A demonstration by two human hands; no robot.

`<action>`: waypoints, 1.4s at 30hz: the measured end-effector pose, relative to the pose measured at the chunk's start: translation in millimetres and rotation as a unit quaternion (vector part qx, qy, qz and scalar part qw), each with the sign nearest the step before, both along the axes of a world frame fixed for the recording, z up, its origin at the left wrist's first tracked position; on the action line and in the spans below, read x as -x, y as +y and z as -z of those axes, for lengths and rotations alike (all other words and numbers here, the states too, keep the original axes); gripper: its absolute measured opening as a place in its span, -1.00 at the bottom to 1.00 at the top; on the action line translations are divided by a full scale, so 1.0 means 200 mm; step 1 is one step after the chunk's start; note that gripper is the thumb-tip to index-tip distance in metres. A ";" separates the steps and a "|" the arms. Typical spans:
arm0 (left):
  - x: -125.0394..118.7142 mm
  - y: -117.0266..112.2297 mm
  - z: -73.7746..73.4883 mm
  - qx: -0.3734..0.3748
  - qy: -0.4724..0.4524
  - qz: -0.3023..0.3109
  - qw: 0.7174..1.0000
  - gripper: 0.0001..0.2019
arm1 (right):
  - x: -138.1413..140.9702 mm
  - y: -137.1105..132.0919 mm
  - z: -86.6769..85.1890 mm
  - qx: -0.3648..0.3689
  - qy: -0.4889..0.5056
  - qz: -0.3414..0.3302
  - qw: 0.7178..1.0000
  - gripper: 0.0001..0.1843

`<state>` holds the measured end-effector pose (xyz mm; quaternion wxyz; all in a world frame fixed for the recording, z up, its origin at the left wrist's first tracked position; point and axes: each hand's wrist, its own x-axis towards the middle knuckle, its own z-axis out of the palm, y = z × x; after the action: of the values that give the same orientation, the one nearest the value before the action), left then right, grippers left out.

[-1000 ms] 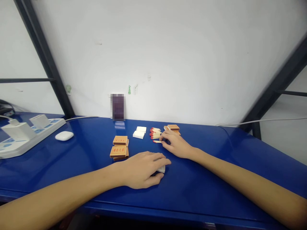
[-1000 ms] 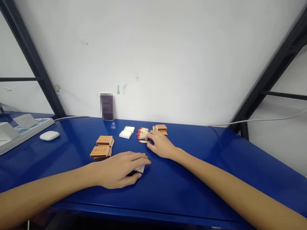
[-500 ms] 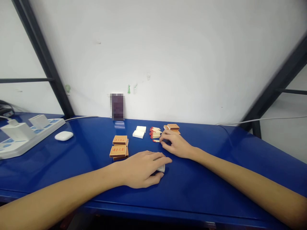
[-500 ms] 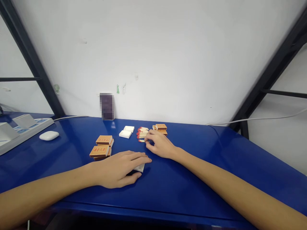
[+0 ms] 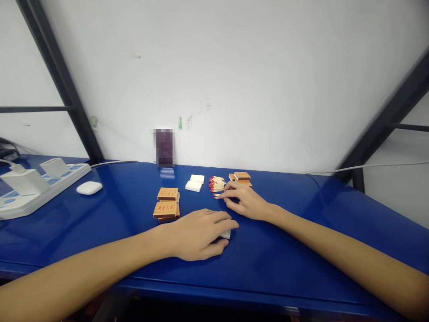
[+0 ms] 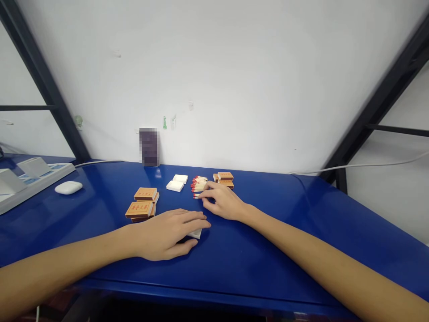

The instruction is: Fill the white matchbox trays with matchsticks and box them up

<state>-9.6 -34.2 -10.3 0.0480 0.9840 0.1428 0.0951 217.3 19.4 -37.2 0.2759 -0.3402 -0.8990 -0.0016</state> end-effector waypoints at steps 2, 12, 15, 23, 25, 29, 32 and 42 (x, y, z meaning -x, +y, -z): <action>0.00 0.00 0.00 0.000 0.001 0.000 1.000 -0.64 | 0.00 0.00 0.00 0.003 -0.001 0.006 1.000 -0.74; 0.00 0.00 0.00 0.005 0.007 -0.007 1.000 -0.55 | 0.01 -0.01 -0.01 0.011 0.016 0.008 1.000 -0.73; 0.00 0.00 -0.01 0.008 0.008 -0.005 1.000 -0.58 | 0.01 -0.01 -0.01 0.017 0.017 0.007 1.000 -0.74; 0.00 -0.01 -0.01 0.001 0.003 0.004 1.000 -0.63 | 0.01 -0.02 -0.02 0.031 0.011 0.013 0.999 -0.73; 0.00 -0.01 0.00 0.000 0.003 0.003 1.000 -0.63 | 0.01 -0.02 -0.02 0.035 0.005 0.019 0.999 -0.73; 0.00 0.00 0.00 0.000 0.002 0.004 1.000 -0.65 | 0.01 -0.01 -0.02 0.039 -0.001 0.022 0.999 -0.74; 0.00 0.00 0.00 0.002 -0.002 0.006 1.000 -0.65 | 0.01 -0.01 -0.02 0.031 0.001 0.024 0.999 -0.75; 0.00 0.00 0.00 0.002 -0.007 0.010 1.000 -0.66 | 0.02 -0.01 -0.03 0.035 -0.014 0.061 0.997 -0.72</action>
<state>-10.0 -34.0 -9.5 0.0516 0.9847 0.1325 0.1011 214.3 16.5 -32.0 0.2507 -0.4035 -0.8799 0.0086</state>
